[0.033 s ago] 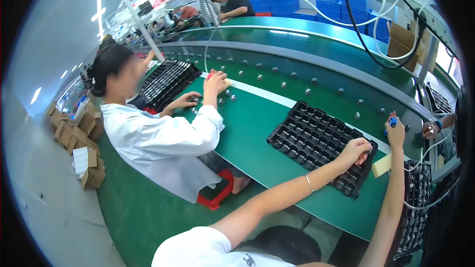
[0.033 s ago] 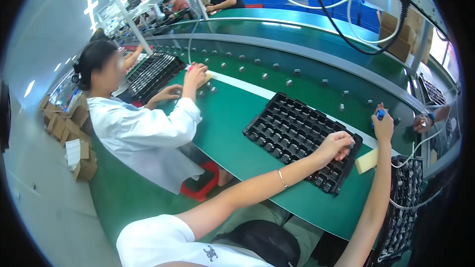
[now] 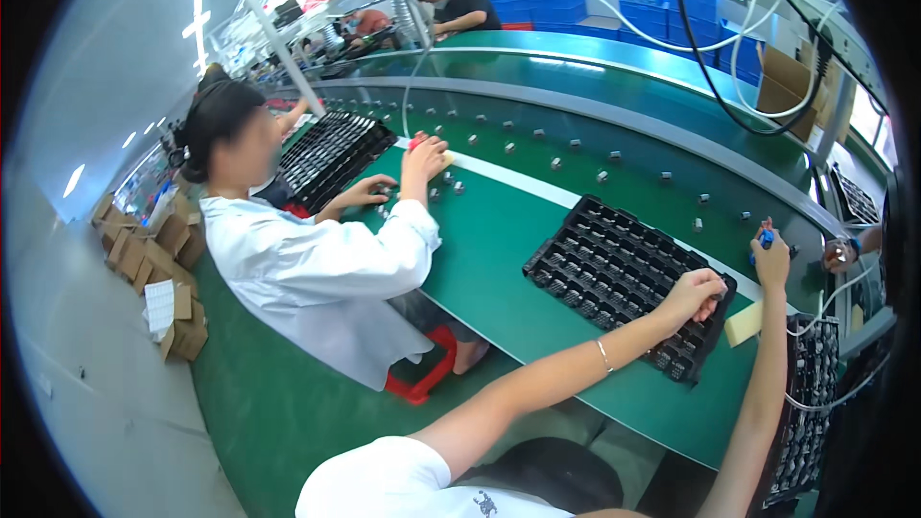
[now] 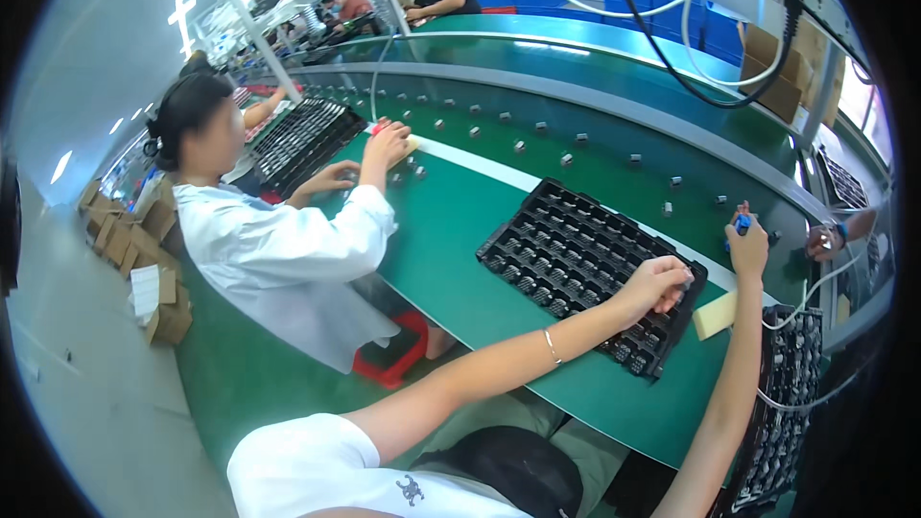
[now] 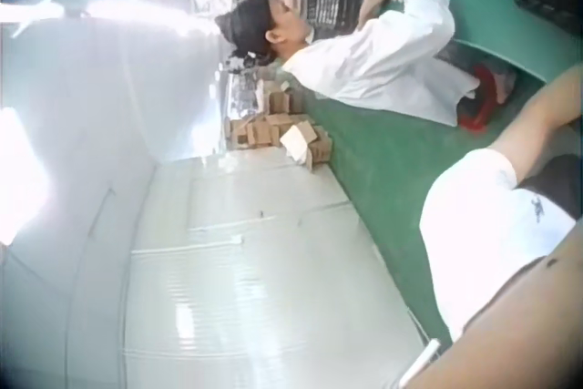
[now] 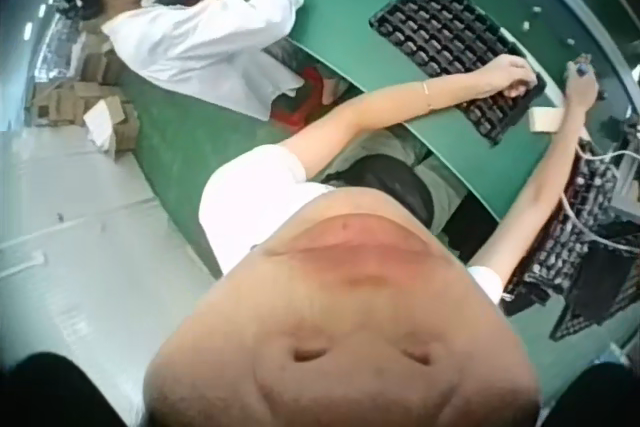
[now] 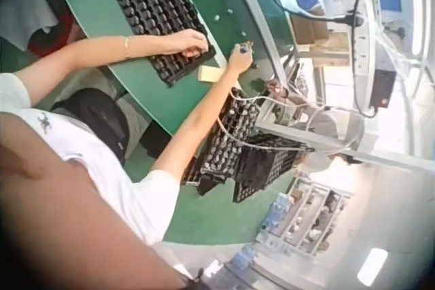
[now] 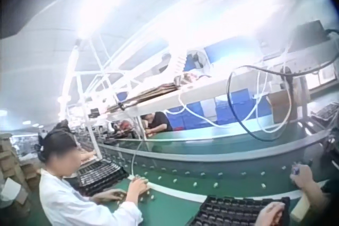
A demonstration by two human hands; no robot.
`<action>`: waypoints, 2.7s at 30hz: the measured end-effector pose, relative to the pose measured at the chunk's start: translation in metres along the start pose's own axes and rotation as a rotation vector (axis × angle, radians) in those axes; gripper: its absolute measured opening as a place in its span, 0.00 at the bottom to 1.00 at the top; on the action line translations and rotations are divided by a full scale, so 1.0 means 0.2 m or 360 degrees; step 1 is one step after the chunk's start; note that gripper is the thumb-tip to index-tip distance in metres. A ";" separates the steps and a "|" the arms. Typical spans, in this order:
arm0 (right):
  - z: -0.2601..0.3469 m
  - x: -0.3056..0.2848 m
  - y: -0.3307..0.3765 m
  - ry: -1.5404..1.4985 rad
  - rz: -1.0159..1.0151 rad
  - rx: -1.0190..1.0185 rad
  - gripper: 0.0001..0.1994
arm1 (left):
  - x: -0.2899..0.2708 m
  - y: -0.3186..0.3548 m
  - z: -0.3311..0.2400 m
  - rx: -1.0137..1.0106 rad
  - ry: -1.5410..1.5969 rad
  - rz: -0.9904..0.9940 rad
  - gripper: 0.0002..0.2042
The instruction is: Manually assemble small electronic components and test them using a handheld probe on a production line.
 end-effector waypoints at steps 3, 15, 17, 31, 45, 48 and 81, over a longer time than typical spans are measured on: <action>-0.02 0.05 -0.04 0.0092 0.0117 -0.0091 0.16 | -0.01 0.00 -0.01 0.0028 0.0014 -0.0022 0.08; -0.18 -0.11 0.67 -0.1846 0.0392 0.0661 0.18 | 0.17 0.11 -0.08 0.0398 -0.0354 0.0154 0.09; -0.16 -0.15 0.73 -0.1978 0.0259 0.0726 0.19 | 0.21 0.14 -0.06 0.0417 -0.0426 0.0193 0.09; 0.02 -0.27 0.82 -0.2070 0.0522 0.0874 0.23 | 0.28 0.12 -0.02 0.0421 -0.0344 0.0343 0.10; -0.01 -0.42 0.70 -0.0126 0.0148 0.0181 0.26 | 0.17 -0.14 -0.15 0.0714 -0.2616 -0.0492 0.16; 0.03 -0.45 0.70 -0.0194 0.0157 0.0196 0.25 | 0.19 -0.16 -0.13 0.0622 -0.2698 -0.0455 0.15; 0.11 -0.48 0.72 -0.0044 0.0143 0.0220 0.25 | 0.23 -0.13 -0.09 0.0712 -0.2642 -0.0479 0.13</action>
Point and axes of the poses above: each hand's wrist, its own y-axis away from the middle knuckle, its own x-axis out of the palm, z = x × y, the point moved 5 cm from there along -y, towards the middle knuckle, and after that the axes turned 3 degrees about y, right-handed, at the moved point
